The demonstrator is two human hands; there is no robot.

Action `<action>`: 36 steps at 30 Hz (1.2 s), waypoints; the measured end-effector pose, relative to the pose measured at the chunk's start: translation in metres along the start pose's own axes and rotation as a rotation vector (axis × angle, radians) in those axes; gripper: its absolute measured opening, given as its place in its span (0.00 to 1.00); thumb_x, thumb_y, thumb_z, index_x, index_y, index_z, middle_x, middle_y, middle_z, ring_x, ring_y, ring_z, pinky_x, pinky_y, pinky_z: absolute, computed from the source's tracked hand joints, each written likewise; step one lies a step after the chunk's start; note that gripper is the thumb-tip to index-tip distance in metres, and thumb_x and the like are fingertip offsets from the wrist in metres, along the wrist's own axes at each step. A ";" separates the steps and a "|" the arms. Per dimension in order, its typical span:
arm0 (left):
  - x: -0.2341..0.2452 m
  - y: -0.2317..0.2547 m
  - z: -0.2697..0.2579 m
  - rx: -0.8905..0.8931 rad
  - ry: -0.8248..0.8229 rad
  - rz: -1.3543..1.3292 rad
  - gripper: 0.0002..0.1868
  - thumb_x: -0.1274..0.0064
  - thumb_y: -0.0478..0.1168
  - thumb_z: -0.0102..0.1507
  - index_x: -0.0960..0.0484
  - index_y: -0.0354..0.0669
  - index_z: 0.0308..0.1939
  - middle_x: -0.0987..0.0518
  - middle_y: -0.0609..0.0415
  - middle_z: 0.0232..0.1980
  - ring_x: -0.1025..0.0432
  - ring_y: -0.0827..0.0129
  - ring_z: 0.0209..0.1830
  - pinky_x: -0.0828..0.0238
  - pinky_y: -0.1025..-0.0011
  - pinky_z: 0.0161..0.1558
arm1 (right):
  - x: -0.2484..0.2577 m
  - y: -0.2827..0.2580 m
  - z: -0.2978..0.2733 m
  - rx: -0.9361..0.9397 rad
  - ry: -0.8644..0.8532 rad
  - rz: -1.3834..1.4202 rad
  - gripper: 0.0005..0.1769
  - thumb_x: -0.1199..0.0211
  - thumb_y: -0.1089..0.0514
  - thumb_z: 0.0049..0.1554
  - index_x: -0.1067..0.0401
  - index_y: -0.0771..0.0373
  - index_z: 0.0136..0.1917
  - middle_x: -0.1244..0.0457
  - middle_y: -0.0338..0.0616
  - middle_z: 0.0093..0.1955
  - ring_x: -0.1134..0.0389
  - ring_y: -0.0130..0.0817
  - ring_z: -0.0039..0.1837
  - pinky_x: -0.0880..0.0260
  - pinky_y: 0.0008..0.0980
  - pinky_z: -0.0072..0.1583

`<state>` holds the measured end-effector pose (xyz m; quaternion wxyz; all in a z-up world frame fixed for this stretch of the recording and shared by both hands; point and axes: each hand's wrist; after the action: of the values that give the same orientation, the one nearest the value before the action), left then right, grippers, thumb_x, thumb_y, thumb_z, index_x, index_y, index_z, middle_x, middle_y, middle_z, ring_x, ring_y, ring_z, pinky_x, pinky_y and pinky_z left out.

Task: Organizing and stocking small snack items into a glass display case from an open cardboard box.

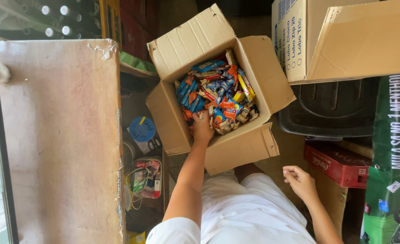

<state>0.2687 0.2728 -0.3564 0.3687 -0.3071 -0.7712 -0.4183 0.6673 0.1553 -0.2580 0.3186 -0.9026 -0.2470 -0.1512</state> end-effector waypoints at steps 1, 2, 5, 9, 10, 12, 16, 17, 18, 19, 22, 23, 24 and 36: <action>0.005 -0.001 0.001 0.033 -0.034 -0.058 0.43 0.30 0.35 0.48 0.33 0.58 0.65 0.44 0.36 0.68 0.30 0.34 0.56 0.27 0.49 0.56 | 0.000 -0.002 0.001 0.006 -0.003 -0.001 0.16 0.35 0.51 0.59 0.21 0.57 0.58 0.26 0.44 0.47 0.24 0.32 0.45 0.26 0.31 0.47; 0.010 -0.002 0.003 0.065 -0.068 -0.116 0.39 0.30 0.37 0.49 0.30 0.57 0.62 0.42 0.39 0.67 0.29 0.37 0.55 0.27 0.50 0.55 | 0.000 -0.005 0.003 0.012 -0.005 -0.002 0.16 0.35 0.50 0.59 0.21 0.57 0.58 0.26 0.44 0.47 0.24 0.32 0.45 0.26 0.31 0.47; -0.022 -0.036 0.009 0.011 0.147 -0.208 0.29 0.33 0.35 0.51 0.21 0.57 0.56 0.32 0.41 0.62 0.26 0.40 0.54 0.24 0.53 0.55 | -0.001 -0.018 0.006 0.043 -0.013 -0.003 0.16 0.36 0.50 0.59 0.21 0.57 0.58 0.26 0.44 0.47 0.24 0.32 0.45 0.26 0.31 0.47; 0.012 -0.020 0.010 0.089 0.121 -0.306 0.25 0.30 0.38 0.50 0.17 0.51 0.52 0.25 0.42 0.53 0.25 0.45 0.52 0.25 0.55 0.55 | -0.003 -0.022 0.012 0.072 -0.018 0.007 0.16 0.35 0.51 0.59 0.21 0.57 0.58 0.26 0.44 0.47 0.24 0.32 0.45 0.26 0.31 0.46; 0.027 -0.010 0.008 0.225 -0.006 -0.523 0.27 0.30 0.42 0.51 0.19 0.52 0.53 0.21 0.48 0.51 0.23 0.52 0.50 0.24 0.57 0.52 | -0.003 -0.023 0.014 0.082 -0.021 0.008 0.16 0.35 0.51 0.59 0.21 0.57 0.58 0.26 0.44 0.46 0.24 0.32 0.45 0.26 0.31 0.46; 0.037 -0.005 0.007 0.359 -0.127 -0.742 0.29 0.30 0.45 0.51 0.21 0.52 0.55 0.18 0.54 0.49 0.21 0.59 0.48 0.22 0.58 0.48 | -0.005 -0.027 0.018 0.099 -0.028 0.007 0.15 0.35 0.51 0.59 0.21 0.57 0.58 0.26 0.45 0.46 0.24 0.33 0.45 0.27 0.31 0.46; 0.086 0.027 -0.007 0.463 -0.342 -1.390 0.18 0.36 0.48 0.62 0.20 0.48 0.52 0.18 0.54 0.45 0.22 0.66 0.40 0.25 0.63 0.36 | -0.005 -0.041 0.028 0.161 -0.050 -0.010 0.15 0.35 0.52 0.59 0.21 0.57 0.57 0.26 0.44 0.46 0.24 0.32 0.44 0.27 0.30 0.46; 0.116 0.047 -0.015 0.631 -0.365 -1.342 0.16 0.41 0.53 0.65 0.20 0.54 0.52 0.17 0.61 0.46 0.21 0.72 0.40 0.27 0.67 0.34 | -0.005 -0.046 0.031 0.178 -0.058 -0.010 0.15 0.35 0.52 0.59 0.21 0.57 0.58 0.26 0.43 0.45 0.24 0.32 0.44 0.27 0.30 0.46; 0.115 0.046 -0.017 0.630 -0.351 -1.350 0.16 0.41 0.53 0.65 0.20 0.54 0.52 0.17 0.61 0.46 0.21 0.72 0.40 0.27 0.67 0.34 | -0.006 -0.052 0.033 0.189 -0.066 -0.016 0.15 0.35 0.52 0.59 0.21 0.57 0.58 0.26 0.43 0.45 0.24 0.32 0.44 0.27 0.30 0.46; 0.113 0.044 -0.018 0.505 -0.432 -1.566 0.15 0.44 0.53 0.67 0.19 0.54 0.53 0.18 0.55 0.45 0.21 0.68 0.39 0.27 0.69 0.32 | -0.007 -0.059 0.036 0.193 -0.072 -0.024 0.15 0.35 0.52 0.59 0.21 0.58 0.58 0.27 0.44 0.45 0.24 0.32 0.44 0.27 0.30 0.45; 0.136 0.057 -0.033 0.332 -0.480 -1.821 0.14 0.48 0.53 0.70 0.21 0.53 0.54 0.19 0.49 0.48 0.22 0.63 0.40 0.25 0.68 0.31 | -0.011 -0.076 0.044 0.228 -0.092 -0.045 0.15 0.35 0.52 0.60 0.21 0.58 0.57 0.27 0.44 0.45 0.24 0.32 0.44 0.27 0.30 0.45; 0.148 0.063 -0.041 0.310 -0.463 -1.860 0.14 0.49 0.53 0.70 0.22 0.52 0.53 0.20 0.49 0.51 0.22 0.62 0.43 0.24 0.66 0.32 | -0.013 -0.081 0.046 0.244 -0.099 -0.053 0.15 0.35 0.52 0.60 0.21 0.59 0.57 0.27 0.45 0.44 0.24 0.31 0.44 0.27 0.30 0.45; 0.157 0.065 -0.049 0.304 -0.445 -1.868 0.14 0.49 0.53 0.70 0.22 0.52 0.53 0.20 0.49 0.51 0.22 0.62 0.43 0.24 0.66 0.32 | -0.016 -0.078 0.055 0.257 -0.108 -0.062 0.15 0.35 0.52 0.60 0.21 0.59 0.57 0.27 0.45 0.44 0.24 0.31 0.44 0.27 0.30 0.45; 0.280 0.018 -0.145 -0.074 -0.456 -2.364 0.11 0.49 0.52 0.73 0.21 0.55 0.54 0.25 0.48 0.66 0.27 0.62 0.48 0.33 0.79 0.30 | -0.087 -0.216 -0.001 0.551 -0.296 0.169 0.14 0.39 0.57 0.63 0.24 0.66 0.59 0.29 0.44 0.47 0.28 0.29 0.44 0.31 0.26 0.45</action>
<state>0.1774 0.2009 -0.0629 -0.3962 0.5123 -0.6107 -0.4556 0.4775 0.2698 -0.1867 0.5232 -0.8117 -0.2466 0.0813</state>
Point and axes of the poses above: each hand's wrist, its own z-axis towards the middle knuckle, its own x-axis out of the back of the hand, y = z × x
